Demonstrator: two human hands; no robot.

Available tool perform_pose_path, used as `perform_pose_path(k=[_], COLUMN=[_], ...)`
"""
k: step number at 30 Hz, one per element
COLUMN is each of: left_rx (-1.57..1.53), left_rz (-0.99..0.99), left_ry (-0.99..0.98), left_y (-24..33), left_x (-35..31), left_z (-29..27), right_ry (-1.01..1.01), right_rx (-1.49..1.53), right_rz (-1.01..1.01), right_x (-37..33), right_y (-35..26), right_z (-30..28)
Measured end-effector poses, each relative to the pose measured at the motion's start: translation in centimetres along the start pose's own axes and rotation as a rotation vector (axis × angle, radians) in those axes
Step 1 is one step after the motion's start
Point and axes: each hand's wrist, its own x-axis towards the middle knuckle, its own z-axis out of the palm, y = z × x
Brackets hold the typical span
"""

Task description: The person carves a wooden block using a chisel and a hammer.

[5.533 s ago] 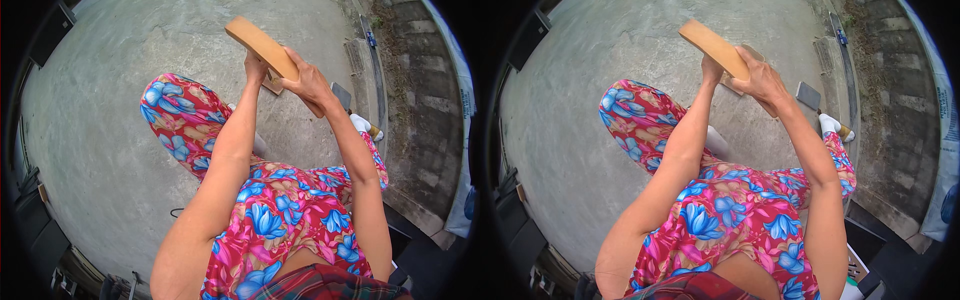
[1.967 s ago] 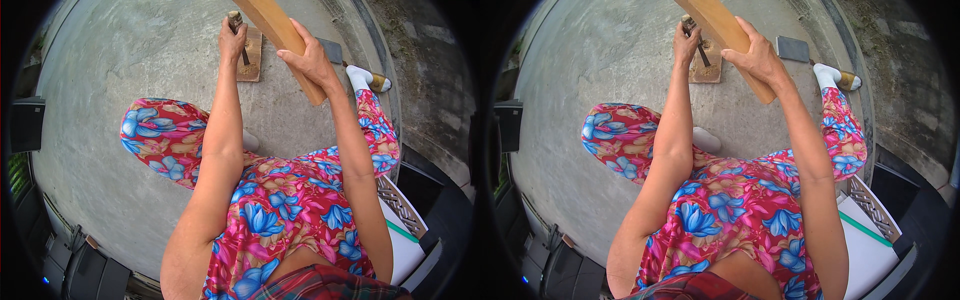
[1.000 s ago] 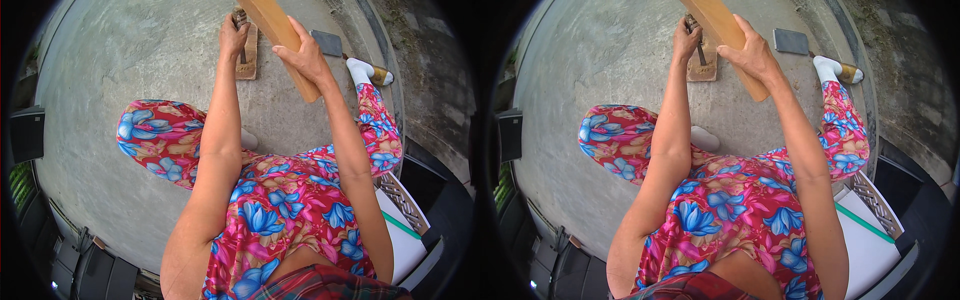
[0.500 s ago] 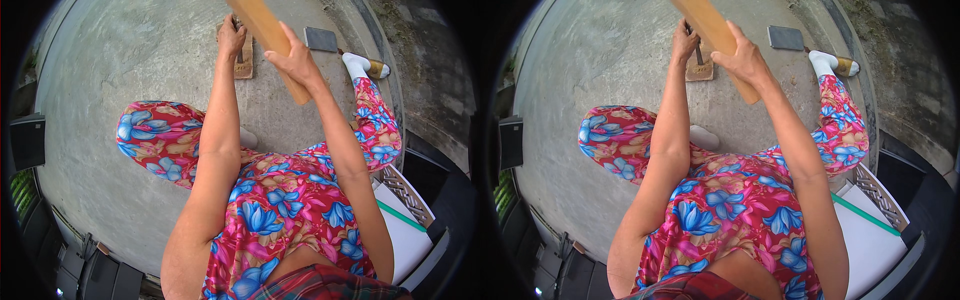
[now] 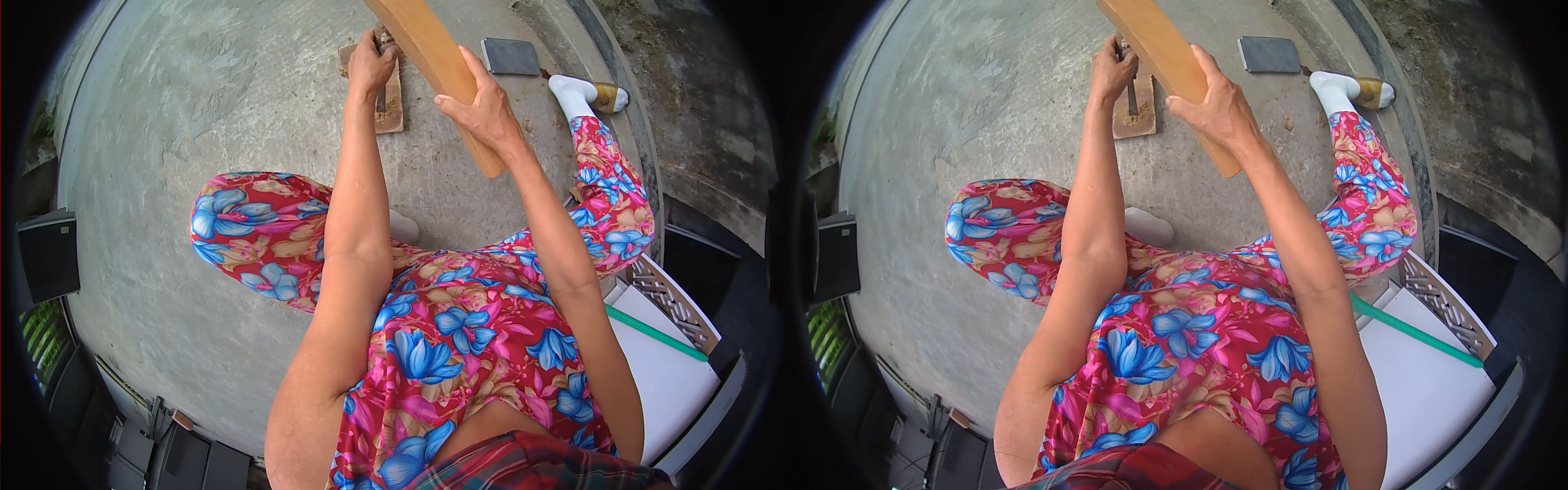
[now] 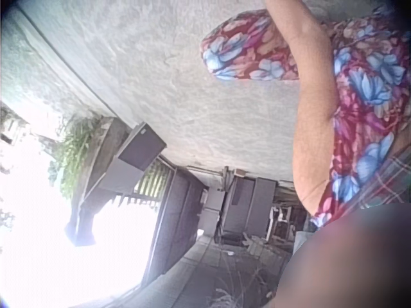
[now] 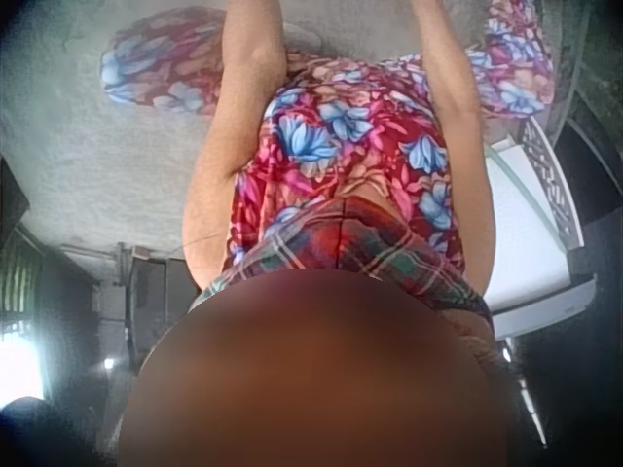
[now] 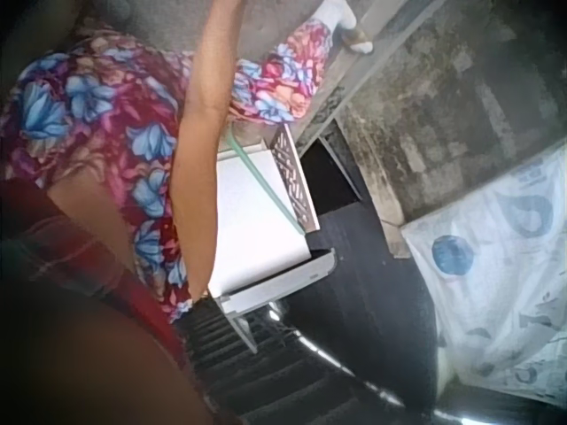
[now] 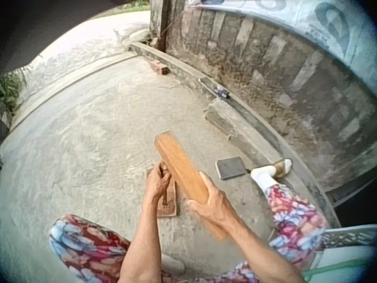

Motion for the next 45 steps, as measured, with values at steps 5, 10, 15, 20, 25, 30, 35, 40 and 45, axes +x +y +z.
perform_pose_path(k=[5,10,15,20,25,30,35,40,45], left_rx=[0.103,0.178,0.162,0.242,-0.012,-0.263,-0.23,0.022,0.097], left_rz=[0.065,0.079,0.066,0.043,-0.004,0.024,0.068,0.213,0.302], left_ry=[0.208,0.381,0.279,0.146,-0.04,-0.103,-0.21,-0.109,-0.076], left_y=[6.1,1.6,0.1,1.7,1.0,-4.9,-0.6,6.2,9.3], left_x=[-0.4,-1.4,-2.3,-4.6,-6.4,-6.8,-7.0,-8.1,-7.6], left_z=[-1.3,-5.1,-2.2,0.9,6.6,11.2,14.0,13.8,13.0], right_ry=[0.131,-0.043,-0.126,-0.118,0.02,-0.065,0.091,-0.008,0.164], right_rx=[0.108,0.14,0.059,0.148,0.126,-0.069,-0.046,0.033,0.122], right_rz=[0.182,0.399,0.473,0.524,0.552,0.646,0.677,0.75,0.752], right_x=[-1.3,-2.3,-3.6,-4.5,-4.7,-4.9,-6.1,-6.0,-4.8], right_y=[6.0,10.8,10.7,10.9,14.1,13.0,16.0,16.9,16.9], right_z=[0.0,6.7,9.1,9.6,7.4,5.3,5.0,3.6,2.0])
